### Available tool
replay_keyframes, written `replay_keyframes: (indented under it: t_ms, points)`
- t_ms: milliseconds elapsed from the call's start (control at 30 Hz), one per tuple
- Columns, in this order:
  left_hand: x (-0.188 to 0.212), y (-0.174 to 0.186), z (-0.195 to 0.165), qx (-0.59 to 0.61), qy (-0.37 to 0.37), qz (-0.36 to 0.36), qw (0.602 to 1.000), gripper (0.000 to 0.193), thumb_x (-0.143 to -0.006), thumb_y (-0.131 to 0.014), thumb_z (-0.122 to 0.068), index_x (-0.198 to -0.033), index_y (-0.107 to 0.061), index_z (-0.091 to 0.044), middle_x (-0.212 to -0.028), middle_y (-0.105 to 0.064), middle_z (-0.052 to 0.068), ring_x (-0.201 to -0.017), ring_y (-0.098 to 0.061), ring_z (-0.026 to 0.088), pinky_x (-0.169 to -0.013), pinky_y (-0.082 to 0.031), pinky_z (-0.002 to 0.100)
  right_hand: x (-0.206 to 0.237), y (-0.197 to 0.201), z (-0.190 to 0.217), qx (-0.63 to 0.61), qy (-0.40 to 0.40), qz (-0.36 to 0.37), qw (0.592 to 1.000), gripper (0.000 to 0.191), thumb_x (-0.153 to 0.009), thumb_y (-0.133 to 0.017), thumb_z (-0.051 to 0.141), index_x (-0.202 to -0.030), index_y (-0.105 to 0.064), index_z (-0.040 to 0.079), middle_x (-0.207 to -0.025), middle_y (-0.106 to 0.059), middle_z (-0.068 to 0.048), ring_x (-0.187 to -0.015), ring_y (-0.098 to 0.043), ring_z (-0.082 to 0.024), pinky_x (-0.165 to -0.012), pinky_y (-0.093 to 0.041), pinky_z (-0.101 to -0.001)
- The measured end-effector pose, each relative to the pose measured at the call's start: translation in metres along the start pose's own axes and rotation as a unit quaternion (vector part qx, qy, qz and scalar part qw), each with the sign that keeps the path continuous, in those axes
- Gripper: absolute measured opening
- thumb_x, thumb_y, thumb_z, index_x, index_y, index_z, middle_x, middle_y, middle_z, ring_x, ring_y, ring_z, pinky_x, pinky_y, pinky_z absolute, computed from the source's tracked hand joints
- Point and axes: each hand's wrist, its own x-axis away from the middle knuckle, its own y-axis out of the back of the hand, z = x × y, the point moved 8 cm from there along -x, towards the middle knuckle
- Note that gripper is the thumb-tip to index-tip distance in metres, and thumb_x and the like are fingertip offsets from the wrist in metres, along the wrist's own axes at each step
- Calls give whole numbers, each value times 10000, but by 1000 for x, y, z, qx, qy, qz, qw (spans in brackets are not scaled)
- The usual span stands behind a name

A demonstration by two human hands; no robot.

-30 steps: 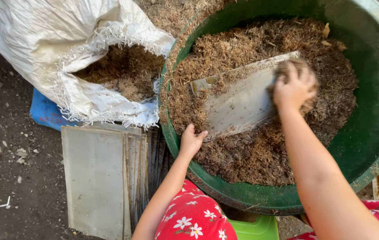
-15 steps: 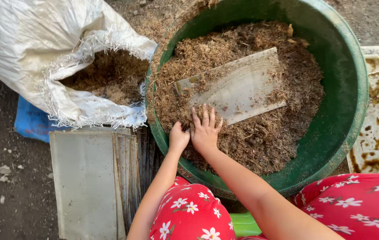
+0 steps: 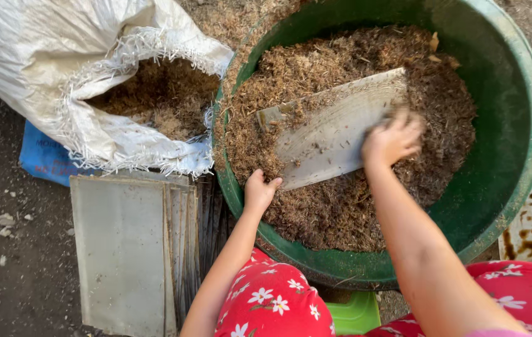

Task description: The person sits on a low stool and repeatedly packs a brown fibrous material into a rectangular tray using both hands. They press the material down to form a flat layer, then lift the filled tray and place it onto a stack of similar trays to the side.

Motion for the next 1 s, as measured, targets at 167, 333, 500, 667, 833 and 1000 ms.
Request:
replay_keyframes:
  t_ms: [167,333,500,667,833,1000]
  points:
    - [1,-1,-2,30,-11,-4,999,429,-830,-808,-247,-1102,-634,36,-1048,-733,211,-946,-704,352,-831,-533,428,136,-75,106,113,321,102,935,765,-930,-532,150,-1647,-280,234,-1715,-7,-147,-1564,41,-386,-1204,78,-636]
    - [0,-4,3,-42,43,38,997,396,-942,-729,-306,-1218,-728,-22,-1177,-760,224,-1082,-728,361,-917,-554,436,208,-106,187,87,506,128,849,577,-1001,-534,271,-1559,-390,242,-1722,-77,-88,-1587,-52,-352,-1230,36,-677]
    - [3,2,-5,3,-40,-28,999,620,-834,-841,-322,-1257,-609,68,-1262,-665,257,-1186,-638,370,-993,-483,427,128,-77,199,41,467,8,883,594,-1043,-497,101,-1613,-432,256,-1692,-284,-68,-1546,-220,-375,-1209,-18,-693]
    - [9,-3,2,30,13,-1,999,642,-841,-841,-319,-1257,-595,105,-1259,-665,261,-1203,-643,346,-1026,-479,415,-16,-9,134,4,203,91,975,801,-947,-427,-8,-1660,-219,292,-1745,-108,-41,-1599,-3,-307,-1246,53,-594]
    - [8,-5,1,45,45,24,998,585,-819,-795,-306,-1259,-648,50,-1256,-723,215,-1201,-685,314,-1033,-498,385,-68,29,54,20,-9,56,998,636,-1042,-410,248,-1652,-230,233,-1739,-108,-105,-1580,-40,-363,-1244,-6,-636]
    - [0,-7,9,14,29,5,999,718,-828,-826,-314,-1357,-547,85,-1368,-617,253,-1301,-590,339,-1082,-453,398,45,-22,131,44,269,39,961,654,-1010,-468,200,-1646,-332,259,-1727,-199,-110,-1600,-52,-383,-1230,2,-684]
